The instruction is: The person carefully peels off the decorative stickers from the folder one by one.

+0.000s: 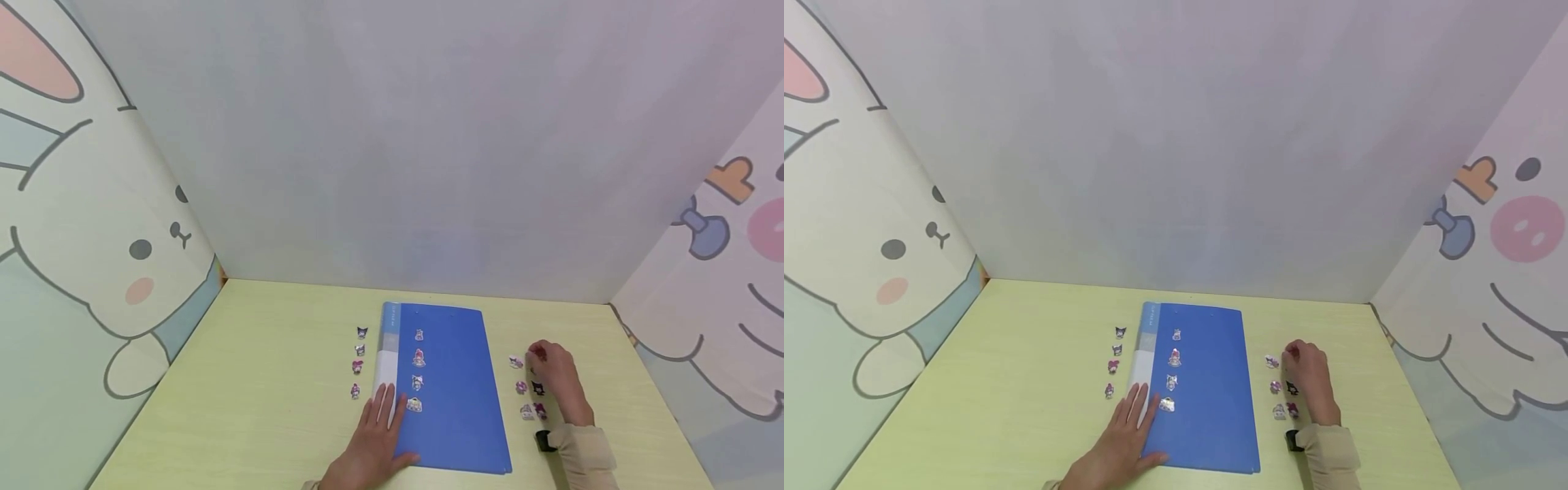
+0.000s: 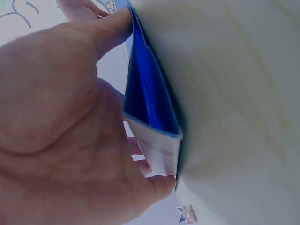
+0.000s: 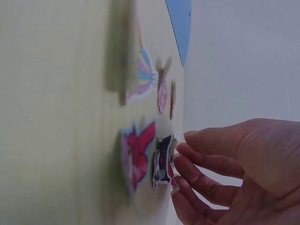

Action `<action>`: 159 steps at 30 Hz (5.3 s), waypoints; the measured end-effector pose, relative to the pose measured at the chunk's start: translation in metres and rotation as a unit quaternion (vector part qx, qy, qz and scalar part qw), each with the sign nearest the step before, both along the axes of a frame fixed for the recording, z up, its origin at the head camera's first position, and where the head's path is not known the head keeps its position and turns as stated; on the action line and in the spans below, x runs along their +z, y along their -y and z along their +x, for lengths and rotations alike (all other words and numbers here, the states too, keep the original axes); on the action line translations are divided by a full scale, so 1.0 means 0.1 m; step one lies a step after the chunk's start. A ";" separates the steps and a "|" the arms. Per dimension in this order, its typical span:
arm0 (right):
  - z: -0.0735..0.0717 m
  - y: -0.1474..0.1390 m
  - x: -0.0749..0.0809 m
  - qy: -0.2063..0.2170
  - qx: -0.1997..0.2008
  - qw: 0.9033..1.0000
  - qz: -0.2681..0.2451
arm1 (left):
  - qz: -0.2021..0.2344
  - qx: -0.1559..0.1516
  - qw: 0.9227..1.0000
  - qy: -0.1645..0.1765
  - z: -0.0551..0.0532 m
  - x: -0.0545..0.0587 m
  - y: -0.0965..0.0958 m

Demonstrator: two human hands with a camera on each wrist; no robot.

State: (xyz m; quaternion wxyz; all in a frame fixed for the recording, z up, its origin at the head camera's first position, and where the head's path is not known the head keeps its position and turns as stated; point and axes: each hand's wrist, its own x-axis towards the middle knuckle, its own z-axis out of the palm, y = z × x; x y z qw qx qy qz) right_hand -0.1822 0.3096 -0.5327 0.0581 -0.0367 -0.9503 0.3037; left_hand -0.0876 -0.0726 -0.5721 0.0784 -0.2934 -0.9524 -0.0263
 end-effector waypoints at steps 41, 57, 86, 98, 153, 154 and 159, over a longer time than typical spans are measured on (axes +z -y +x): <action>0.51 0.56 -0.09 -0.121 0.203 0.971 0.044 | 0.016 -0.005 1.000 0.021 0.02 0.06 0.01; 0.72 0.74 -0.10 -0.017 0.249 0.968 0.036 | -0.008 -0.015 0.999 0.027 0.03 0.24 0.01; 0.76 0.79 -0.20 -0.056 0.260 0.964 0.027 | 0.116 -0.008 0.993 0.015 -0.35 0.40 -0.18; 0.71 0.77 -0.24 -0.024 0.264 0.963 0.042 | 0.152 -0.006 0.987 0.046 -0.42 0.41 -0.23; 0.70 0.73 -0.34 -0.015 0.247 0.968 0.034 | 0.300 0.004 0.953 0.034 -0.37 0.36 0.12; 0.70 0.73 -0.32 -0.013 0.248 0.968 0.028 | 0.302 0.009 0.953 0.029 -0.37 0.35 0.14; 0.72 0.77 -0.20 0.019 0.245 0.969 0.011 | 0.316 0.020 0.949 0.002 -0.40 0.33 0.24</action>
